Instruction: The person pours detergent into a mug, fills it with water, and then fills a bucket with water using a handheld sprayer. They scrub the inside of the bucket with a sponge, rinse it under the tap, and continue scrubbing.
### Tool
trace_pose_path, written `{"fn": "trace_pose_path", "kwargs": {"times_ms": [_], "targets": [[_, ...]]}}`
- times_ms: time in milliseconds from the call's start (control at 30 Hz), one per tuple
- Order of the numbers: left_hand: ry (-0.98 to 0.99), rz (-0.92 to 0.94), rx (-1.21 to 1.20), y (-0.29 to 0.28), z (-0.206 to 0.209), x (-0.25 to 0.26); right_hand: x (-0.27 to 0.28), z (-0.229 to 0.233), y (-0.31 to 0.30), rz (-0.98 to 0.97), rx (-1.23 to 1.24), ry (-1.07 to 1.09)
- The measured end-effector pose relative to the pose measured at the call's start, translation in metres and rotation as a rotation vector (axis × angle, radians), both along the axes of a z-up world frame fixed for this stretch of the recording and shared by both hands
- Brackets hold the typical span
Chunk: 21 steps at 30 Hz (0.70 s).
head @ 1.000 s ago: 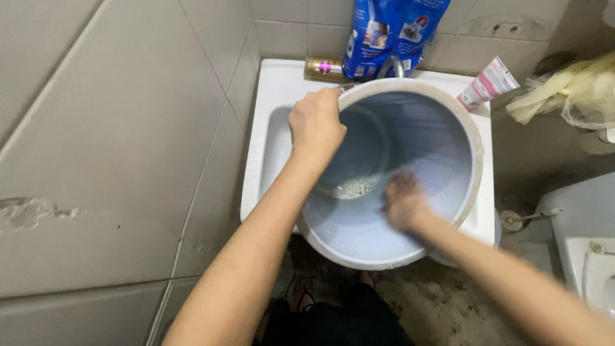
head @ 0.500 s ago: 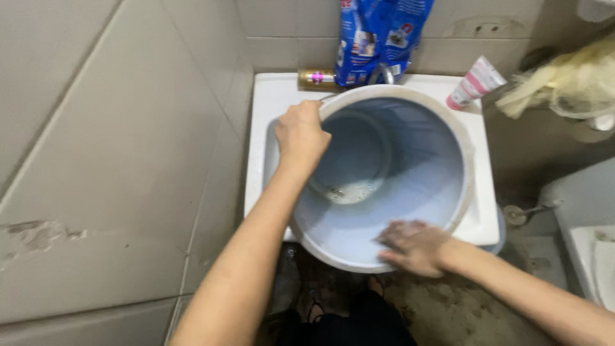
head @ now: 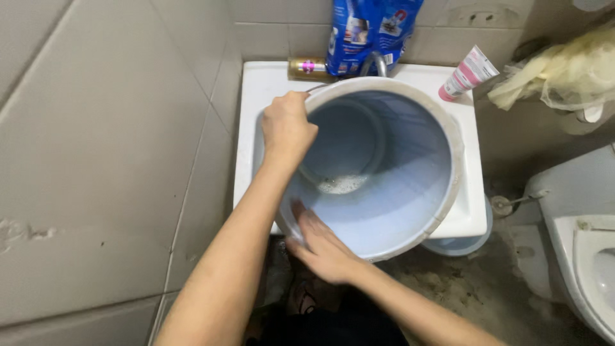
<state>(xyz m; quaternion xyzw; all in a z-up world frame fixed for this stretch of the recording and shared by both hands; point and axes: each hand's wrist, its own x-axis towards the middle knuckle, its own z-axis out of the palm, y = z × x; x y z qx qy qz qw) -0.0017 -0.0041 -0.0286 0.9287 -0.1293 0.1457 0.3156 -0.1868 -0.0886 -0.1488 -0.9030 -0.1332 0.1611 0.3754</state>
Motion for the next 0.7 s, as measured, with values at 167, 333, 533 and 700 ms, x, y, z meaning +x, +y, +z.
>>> {"fn": "trace_pose_path", "kwargs": {"times_ms": [167,333,533,700], "targets": [[-0.039,-0.029,0.019,-0.003,0.001,0.004,0.002,0.064,-0.088,0.321,-0.748,0.433],[-0.098,-0.033,0.009,-0.003,0.002,-0.006,0.037,0.022,-0.090,0.145,-1.016,0.455],[-0.017,0.026,0.023,-0.005,0.007,-0.015,0.071,-0.062,0.000,-0.174,0.053,0.289],[0.055,0.021,0.030,-0.006,0.006,-0.014,0.018,-0.026,-0.024,0.102,0.023,0.146]]}}
